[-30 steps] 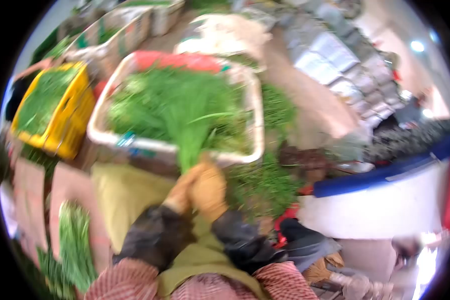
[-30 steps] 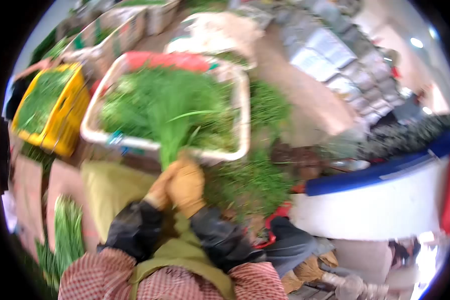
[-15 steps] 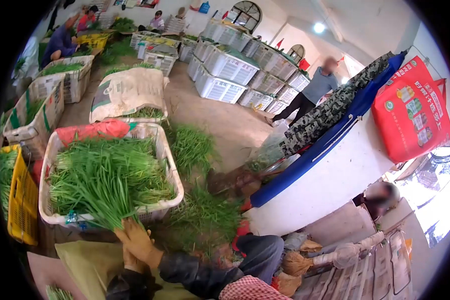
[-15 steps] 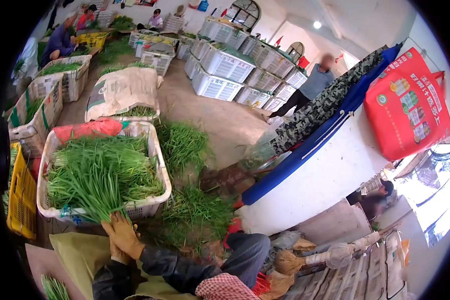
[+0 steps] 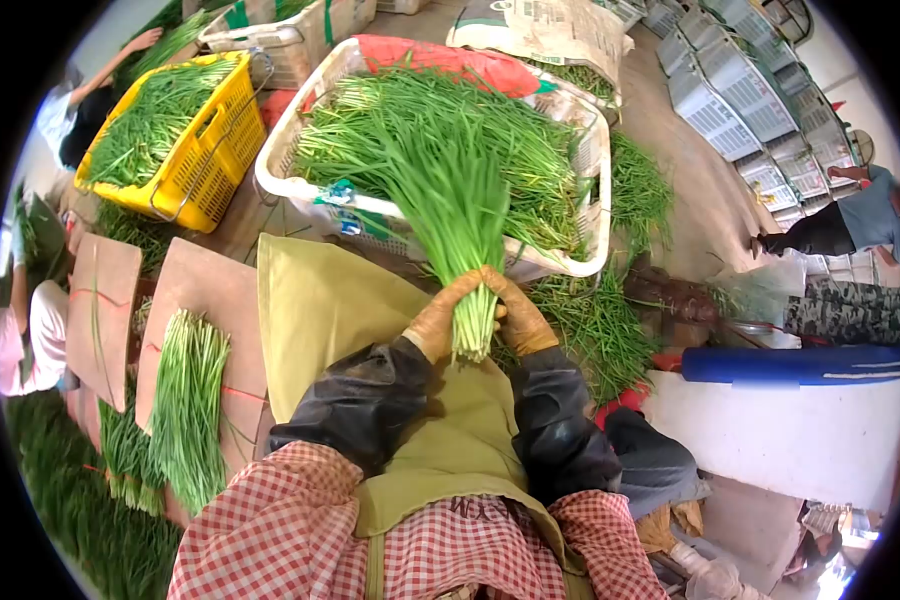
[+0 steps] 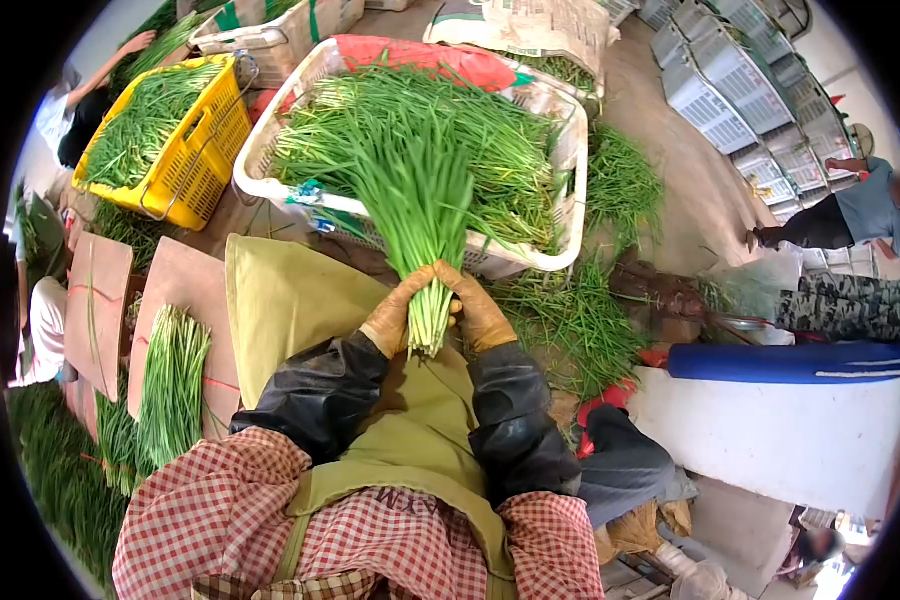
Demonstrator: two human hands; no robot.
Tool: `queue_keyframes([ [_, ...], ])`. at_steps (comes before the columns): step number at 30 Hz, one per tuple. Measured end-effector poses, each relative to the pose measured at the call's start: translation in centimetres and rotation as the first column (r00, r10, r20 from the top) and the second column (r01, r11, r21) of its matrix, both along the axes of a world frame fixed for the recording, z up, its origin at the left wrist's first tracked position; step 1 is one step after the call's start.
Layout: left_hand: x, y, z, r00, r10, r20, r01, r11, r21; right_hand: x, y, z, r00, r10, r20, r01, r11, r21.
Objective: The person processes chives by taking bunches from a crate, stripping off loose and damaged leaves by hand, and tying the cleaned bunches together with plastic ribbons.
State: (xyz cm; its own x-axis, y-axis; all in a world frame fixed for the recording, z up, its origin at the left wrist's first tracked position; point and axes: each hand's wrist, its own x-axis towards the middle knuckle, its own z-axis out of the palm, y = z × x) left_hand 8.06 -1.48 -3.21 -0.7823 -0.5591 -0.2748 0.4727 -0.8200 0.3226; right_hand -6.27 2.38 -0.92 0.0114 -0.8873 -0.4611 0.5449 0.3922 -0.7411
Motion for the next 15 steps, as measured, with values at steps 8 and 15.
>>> queue_keyframes([
  [8, -1.2, 0.3, 2.2, 0.991, -0.018, -0.132, 0.023, 0.999, 0.036, 1.1, 0.5, 5.3, 0.953, -0.186, -0.238, 0.179, 0.983, -0.048],
  [15, -0.7, 1.4, -1.3, 0.993, -0.037, 0.116, 0.017, 0.986, 0.167, 1.0, 1.8, 0.0, 0.973, -0.158, -0.166, 0.182, 0.973, 0.142],
])
